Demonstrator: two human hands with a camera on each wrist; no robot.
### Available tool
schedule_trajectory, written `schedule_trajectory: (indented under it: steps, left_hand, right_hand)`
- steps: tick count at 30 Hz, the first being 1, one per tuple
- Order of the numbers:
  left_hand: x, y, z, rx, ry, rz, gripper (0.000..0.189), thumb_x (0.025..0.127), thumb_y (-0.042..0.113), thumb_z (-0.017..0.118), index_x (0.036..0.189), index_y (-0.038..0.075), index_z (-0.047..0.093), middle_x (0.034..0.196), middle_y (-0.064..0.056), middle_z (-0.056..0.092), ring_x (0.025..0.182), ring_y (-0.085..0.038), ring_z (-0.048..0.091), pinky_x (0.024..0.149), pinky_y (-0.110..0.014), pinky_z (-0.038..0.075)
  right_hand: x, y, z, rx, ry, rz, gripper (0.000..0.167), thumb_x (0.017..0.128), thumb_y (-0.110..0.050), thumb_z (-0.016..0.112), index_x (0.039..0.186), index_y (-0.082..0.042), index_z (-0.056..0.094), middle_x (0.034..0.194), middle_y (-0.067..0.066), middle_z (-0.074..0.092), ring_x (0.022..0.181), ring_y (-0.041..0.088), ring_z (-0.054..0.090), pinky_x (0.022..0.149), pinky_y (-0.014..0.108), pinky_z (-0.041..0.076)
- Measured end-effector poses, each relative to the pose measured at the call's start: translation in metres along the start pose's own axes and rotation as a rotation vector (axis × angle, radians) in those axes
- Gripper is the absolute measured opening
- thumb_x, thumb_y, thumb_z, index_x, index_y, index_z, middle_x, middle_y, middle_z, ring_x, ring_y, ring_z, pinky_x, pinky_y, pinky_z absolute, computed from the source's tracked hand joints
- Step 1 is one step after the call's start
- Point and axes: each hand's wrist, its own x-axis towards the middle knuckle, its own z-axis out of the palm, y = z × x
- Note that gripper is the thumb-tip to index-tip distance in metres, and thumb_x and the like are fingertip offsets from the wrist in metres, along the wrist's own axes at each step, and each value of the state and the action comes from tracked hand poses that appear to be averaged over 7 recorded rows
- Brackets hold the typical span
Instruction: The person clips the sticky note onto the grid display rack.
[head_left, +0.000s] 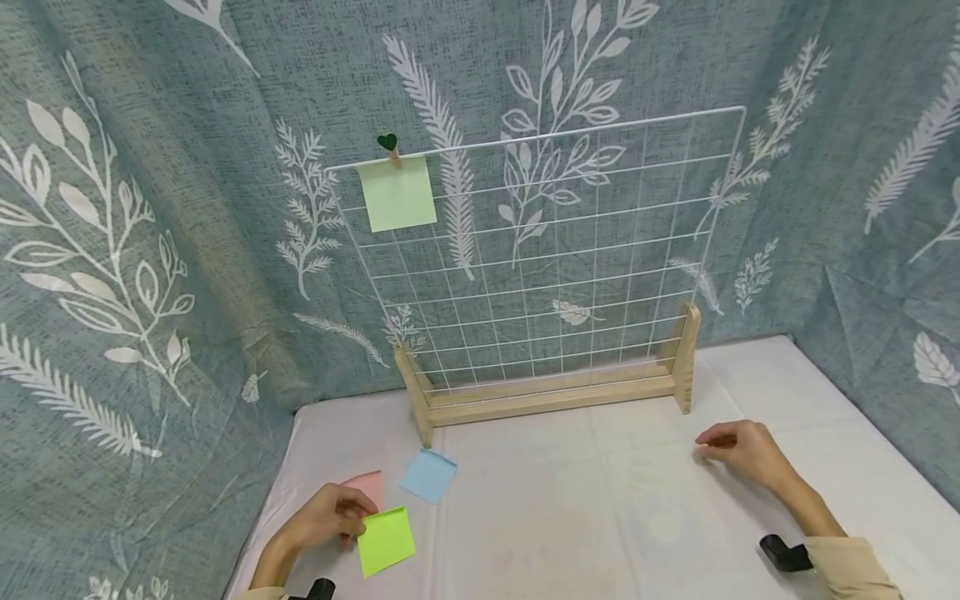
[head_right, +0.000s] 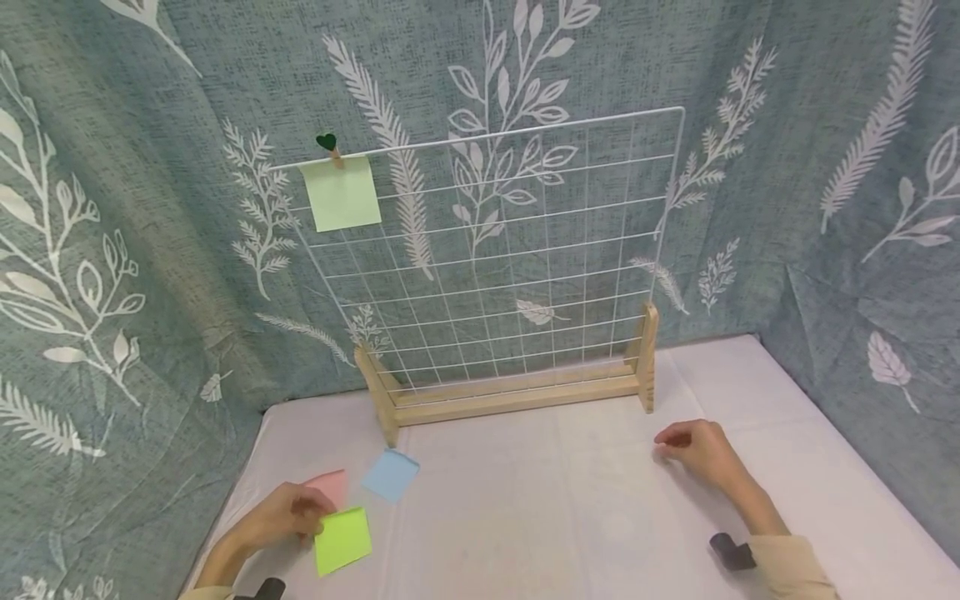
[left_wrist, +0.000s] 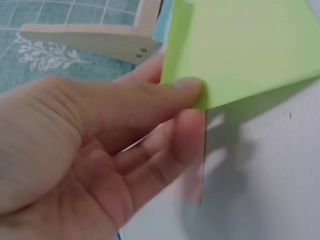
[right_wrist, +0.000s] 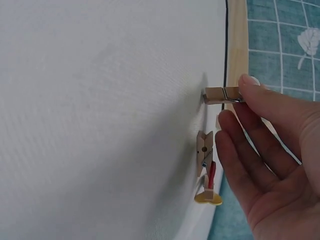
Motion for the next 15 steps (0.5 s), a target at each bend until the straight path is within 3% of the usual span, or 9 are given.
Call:
schedule_trajectory:
  steps: [2,8,15]
  left_hand:
    - [0.001,0.002,0.000,0.014,0.035,0.022,0.018,0.084,-0.011,0.064,0.101,-0.019,0.063,0.083,-0.018,0.066,0.061,-0.014,0.057,0.050,-0.026,0.054]
    - [0.003,0.010,0.002,0.035,0.184,-0.002,0.016,0.089,-0.002,0.066,0.100,-0.014,0.068,0.088,-0.016,0.069,0.061,-0.013,0.056,0.051,-0.030,0.055]
    - [0.004,0.024,0.001,-0.025,0.239,0.040,0.024,0.092,-0.001,0.064,0.107,-0.019,0.063,0.114,-0.035,0.062,0.053,-0.016,0.059,0.047,-0.035,0.058]
  right_hand:
    - [0.000,0.001,0.001,0.009,0.007,-0.015,0.008,0.078,-0.001,0.079,0.085,-0.003,0.076,0.083,0.007,0.074,0.072,0.007,0.067,0.062,0.021,0.058]
    - [0.000,-0.005,0.003,0.010,0.021,-0.034,0.010,0.077,0.002,0.079,0.086,-0.002,0.076,0.083,0.009,0.074,0.071,0.009,0.068,0.062,0.021,0.059]
    - [0.003,-0.015,-0.002,0.011,0.011,-0.024,0.009,0.079,0.000,0.078,0.088,-0.001,0.076,0.084,0.009,0.073,0.072,0.012,0.068,0.060,0.021,0.058]
